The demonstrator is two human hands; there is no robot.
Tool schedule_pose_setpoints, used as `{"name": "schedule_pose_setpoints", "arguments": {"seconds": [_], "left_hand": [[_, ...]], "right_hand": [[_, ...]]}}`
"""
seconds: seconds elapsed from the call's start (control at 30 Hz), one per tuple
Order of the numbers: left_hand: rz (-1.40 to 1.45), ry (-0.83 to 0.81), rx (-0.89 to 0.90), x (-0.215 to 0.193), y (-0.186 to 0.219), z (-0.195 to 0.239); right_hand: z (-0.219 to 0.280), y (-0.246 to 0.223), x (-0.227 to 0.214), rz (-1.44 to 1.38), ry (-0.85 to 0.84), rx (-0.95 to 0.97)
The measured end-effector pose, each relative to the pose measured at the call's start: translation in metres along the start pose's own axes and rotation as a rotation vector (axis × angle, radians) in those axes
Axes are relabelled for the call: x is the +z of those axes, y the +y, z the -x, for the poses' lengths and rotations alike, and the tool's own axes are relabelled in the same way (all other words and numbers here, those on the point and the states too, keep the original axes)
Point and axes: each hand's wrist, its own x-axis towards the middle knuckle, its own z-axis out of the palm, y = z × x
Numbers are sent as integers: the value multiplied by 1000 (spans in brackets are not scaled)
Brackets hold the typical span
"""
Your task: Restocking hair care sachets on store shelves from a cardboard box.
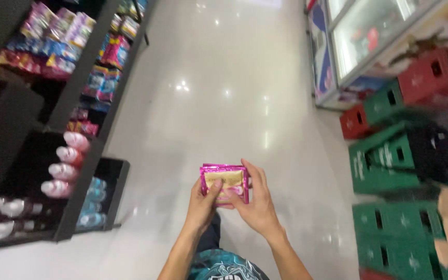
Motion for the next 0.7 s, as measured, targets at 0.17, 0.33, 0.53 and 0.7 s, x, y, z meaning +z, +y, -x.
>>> {"name": "schedule_pose_setpoints", "arguments": {"seconds": [0.17, 0.33, 0.53, 0.7], "left_hand": [[136, -25, -20, 13, 50, -113], [103, -89, -64, 27, 79, -210], [180, -97, -105, 31, 82, -335], [164, -149, -126, 47, 95, -458]], "right_hand": [[-117, 27, 4, -164, -116, 110], [-211, 64, -3, -387, -98, 284], [-317, 145, 14, -566, 3, 189], [-432, 203, 11, -403, -73, 224]]}}
